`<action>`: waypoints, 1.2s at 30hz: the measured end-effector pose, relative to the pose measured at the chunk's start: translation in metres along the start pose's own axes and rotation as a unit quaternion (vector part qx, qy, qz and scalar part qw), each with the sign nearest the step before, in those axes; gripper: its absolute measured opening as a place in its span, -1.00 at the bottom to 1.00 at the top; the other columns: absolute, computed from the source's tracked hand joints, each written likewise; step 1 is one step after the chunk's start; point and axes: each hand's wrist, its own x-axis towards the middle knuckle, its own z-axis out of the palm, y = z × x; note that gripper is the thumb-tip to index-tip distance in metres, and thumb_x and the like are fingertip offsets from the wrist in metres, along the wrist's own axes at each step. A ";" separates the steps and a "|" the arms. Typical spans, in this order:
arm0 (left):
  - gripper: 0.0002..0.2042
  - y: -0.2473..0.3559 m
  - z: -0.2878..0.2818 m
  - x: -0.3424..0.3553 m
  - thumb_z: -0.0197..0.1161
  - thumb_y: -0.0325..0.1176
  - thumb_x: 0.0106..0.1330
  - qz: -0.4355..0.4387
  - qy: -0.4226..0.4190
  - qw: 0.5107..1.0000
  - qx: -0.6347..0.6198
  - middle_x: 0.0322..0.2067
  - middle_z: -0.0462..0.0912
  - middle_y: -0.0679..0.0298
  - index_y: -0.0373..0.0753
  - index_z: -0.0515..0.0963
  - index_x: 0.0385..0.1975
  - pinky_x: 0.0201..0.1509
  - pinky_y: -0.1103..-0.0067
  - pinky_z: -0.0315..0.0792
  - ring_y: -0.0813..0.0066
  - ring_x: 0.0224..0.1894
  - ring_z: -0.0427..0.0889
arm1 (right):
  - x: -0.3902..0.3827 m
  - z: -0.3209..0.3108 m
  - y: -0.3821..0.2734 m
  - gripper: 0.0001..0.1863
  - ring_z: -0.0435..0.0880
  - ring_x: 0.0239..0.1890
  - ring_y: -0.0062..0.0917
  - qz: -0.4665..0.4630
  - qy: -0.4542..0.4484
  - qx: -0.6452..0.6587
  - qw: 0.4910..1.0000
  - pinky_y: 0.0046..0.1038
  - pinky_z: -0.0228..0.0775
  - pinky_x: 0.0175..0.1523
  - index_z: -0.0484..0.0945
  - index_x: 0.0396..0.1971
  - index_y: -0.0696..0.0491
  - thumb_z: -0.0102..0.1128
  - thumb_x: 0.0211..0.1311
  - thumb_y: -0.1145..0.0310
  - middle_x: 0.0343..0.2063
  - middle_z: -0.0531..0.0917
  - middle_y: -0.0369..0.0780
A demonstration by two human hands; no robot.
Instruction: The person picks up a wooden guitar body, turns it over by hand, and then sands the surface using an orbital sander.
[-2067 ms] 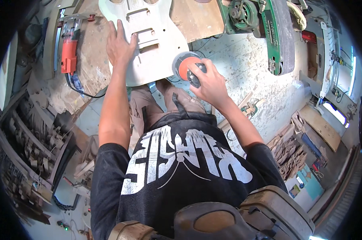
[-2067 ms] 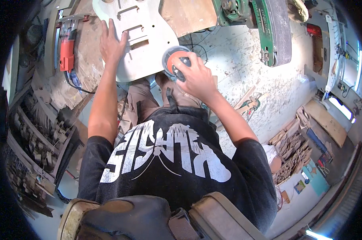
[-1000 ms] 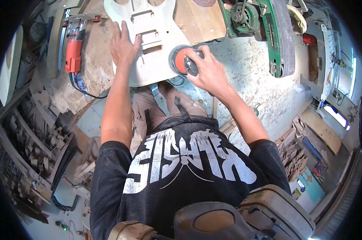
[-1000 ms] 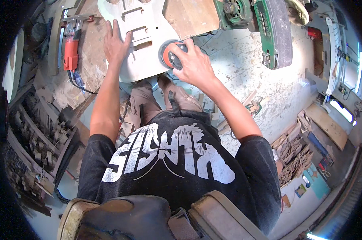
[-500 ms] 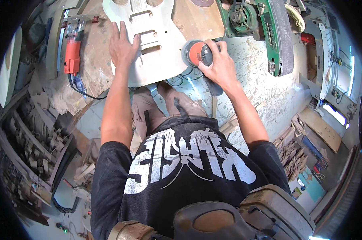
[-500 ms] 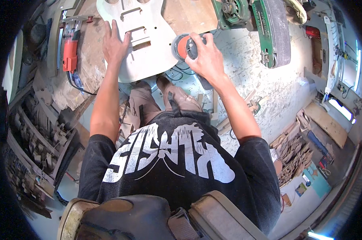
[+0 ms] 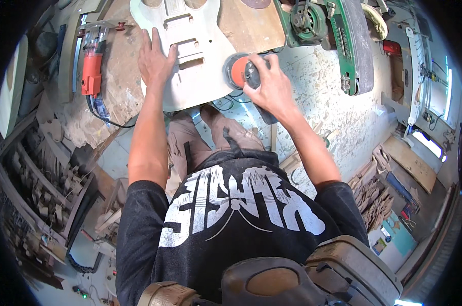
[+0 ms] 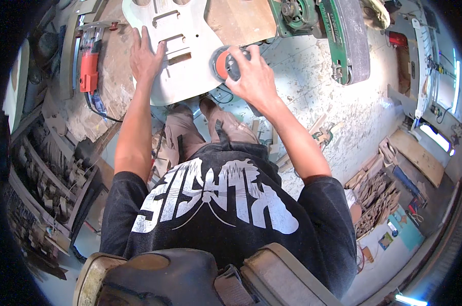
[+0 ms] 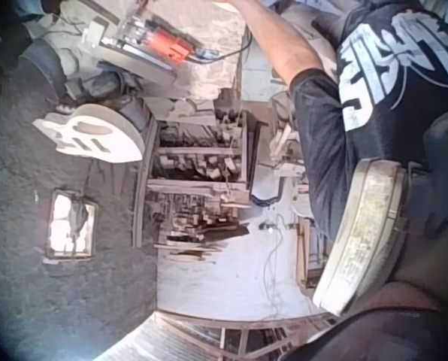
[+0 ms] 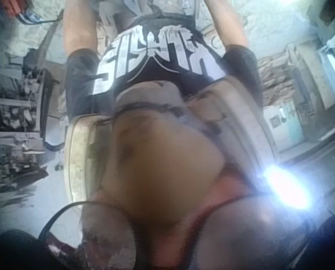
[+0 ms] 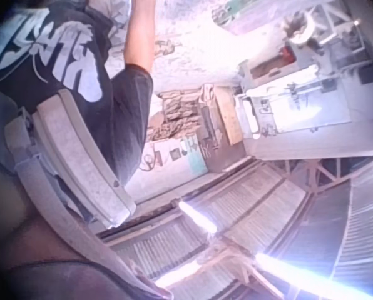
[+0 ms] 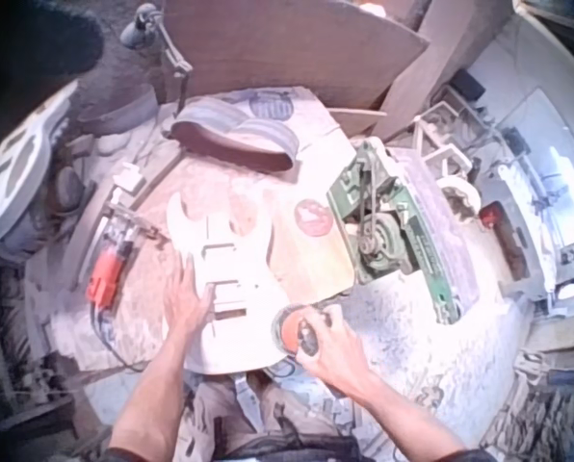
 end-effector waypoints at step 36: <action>-0.17 0.002 -0.003 0.001 0.28 0.07 0.30 -0.008 -0.002 1.000 -0.002 0.58 0.13 0.05 -0.08 0.23 0.56 0.49 0.18 0.28 -0.08 0.43 0.37 | 0.119 -0.001 0.004 -0.25 0.70 -0.07 0.22 -0.079 0.033 -0.014 0.996 0.06 0.62 0.04 0.46 0.26 -0.11 0.38 -0.04 0.12 0.09 0.50 0.14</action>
